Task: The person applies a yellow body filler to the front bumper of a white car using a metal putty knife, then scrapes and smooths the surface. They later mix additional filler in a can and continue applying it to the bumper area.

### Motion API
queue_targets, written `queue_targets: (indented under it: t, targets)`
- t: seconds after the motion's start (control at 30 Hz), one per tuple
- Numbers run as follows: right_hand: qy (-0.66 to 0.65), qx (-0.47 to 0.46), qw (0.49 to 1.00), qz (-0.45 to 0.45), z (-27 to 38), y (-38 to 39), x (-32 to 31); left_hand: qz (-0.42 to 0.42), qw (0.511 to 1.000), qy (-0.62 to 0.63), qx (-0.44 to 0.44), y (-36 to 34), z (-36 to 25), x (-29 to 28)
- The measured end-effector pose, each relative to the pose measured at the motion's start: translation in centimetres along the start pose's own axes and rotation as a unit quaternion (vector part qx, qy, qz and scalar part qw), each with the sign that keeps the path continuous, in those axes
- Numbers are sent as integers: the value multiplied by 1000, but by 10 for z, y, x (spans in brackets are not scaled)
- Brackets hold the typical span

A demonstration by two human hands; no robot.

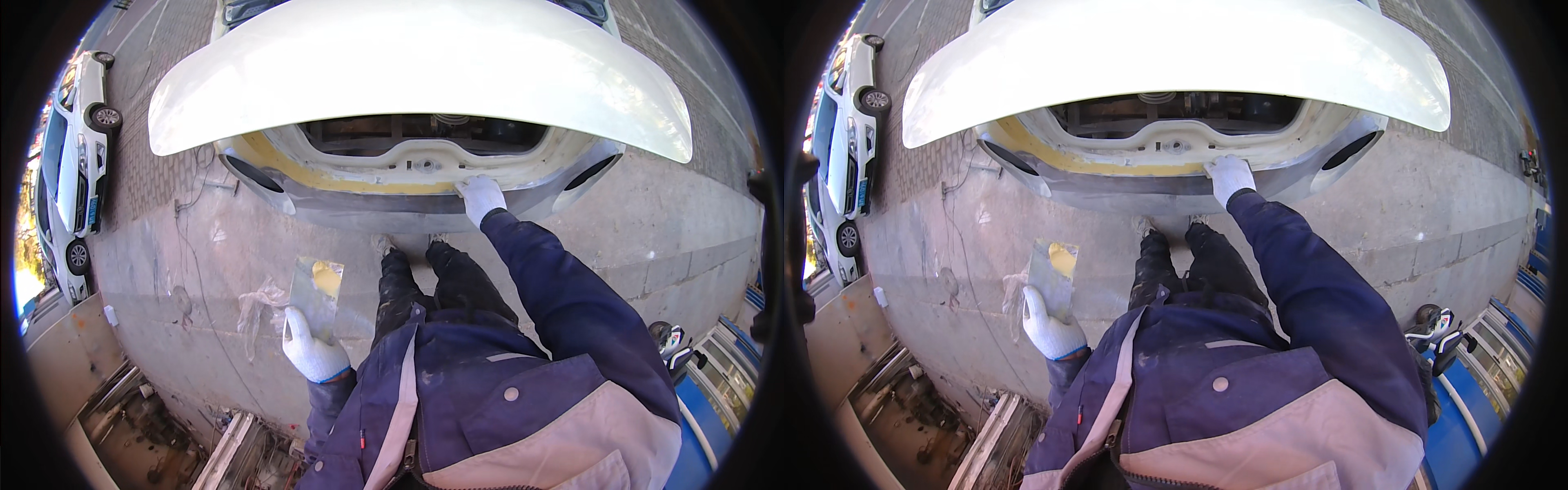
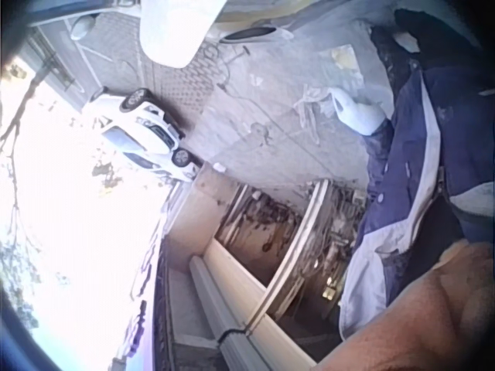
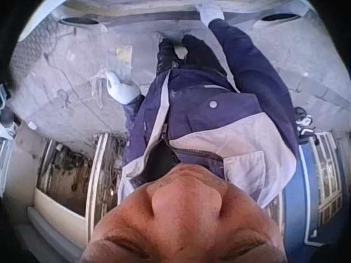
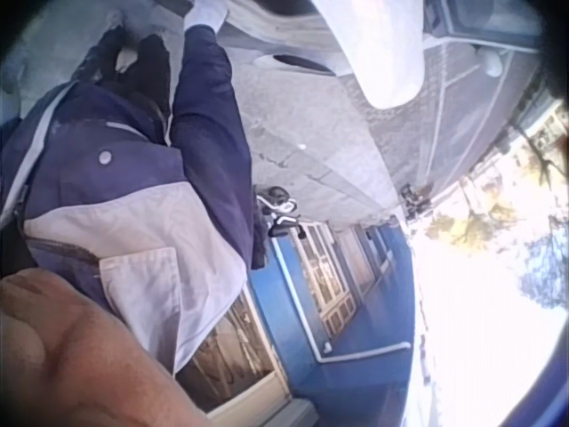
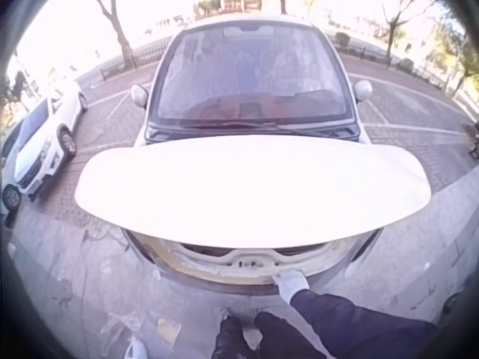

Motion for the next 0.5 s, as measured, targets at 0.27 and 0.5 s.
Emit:
queue_targets:
  t: [0.27, 0.5]
  targets:
    - [5, 12, 1000, 13, 6, 22, 13, 30, 995, -88, 42, -4, -1, -6]
    - [-14, -10, 1000, 1, 8, 47, 2, 21, 1000, -9, 16, -8, -6, 1]
Point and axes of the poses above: each hand's wrist, its own y-axis away from the middle knuckle, its own x-axis out of the palm, z = x × y, the point moved 6 cm from there along -y, towards the middle knuckle, and after that the axes turned 5 degrees about -z, right-handed, at the moved point
